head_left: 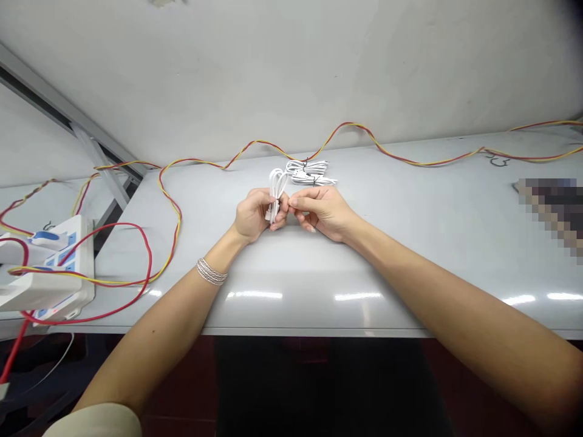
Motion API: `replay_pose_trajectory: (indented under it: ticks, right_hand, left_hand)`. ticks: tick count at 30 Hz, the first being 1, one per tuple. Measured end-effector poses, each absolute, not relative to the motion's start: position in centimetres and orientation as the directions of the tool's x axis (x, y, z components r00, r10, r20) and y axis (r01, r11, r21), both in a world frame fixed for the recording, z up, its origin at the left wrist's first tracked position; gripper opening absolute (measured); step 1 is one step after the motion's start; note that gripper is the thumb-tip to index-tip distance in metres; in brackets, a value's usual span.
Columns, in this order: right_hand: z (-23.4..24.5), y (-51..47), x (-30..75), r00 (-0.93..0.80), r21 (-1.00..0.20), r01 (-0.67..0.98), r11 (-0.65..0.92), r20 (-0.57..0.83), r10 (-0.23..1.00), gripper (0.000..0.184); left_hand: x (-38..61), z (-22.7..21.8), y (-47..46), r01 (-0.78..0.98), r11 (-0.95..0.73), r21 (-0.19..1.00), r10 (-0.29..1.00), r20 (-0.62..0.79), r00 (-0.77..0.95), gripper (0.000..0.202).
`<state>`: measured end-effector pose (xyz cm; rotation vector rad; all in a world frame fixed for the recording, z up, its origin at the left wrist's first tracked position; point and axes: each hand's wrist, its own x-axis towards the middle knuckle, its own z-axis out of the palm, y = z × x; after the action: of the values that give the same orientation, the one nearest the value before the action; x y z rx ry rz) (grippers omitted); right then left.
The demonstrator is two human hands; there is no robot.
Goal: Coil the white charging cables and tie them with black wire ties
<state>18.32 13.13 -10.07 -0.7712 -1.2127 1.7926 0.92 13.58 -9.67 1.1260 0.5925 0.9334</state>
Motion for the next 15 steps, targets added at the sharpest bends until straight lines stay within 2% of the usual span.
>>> replay_pose_trajectory:
  ticks: [15]
  right_hand:
    - [-9.80, 12.97, 18.25, -0.474, -0.927, -0.305, -0.221, -0.054, 0.879, 0.018]
  left_hand:
    - [0.81, -9.76, 13.66, -0.325, 0.143, 0.935, 0.858, 0.047, 0.512, 0.027]
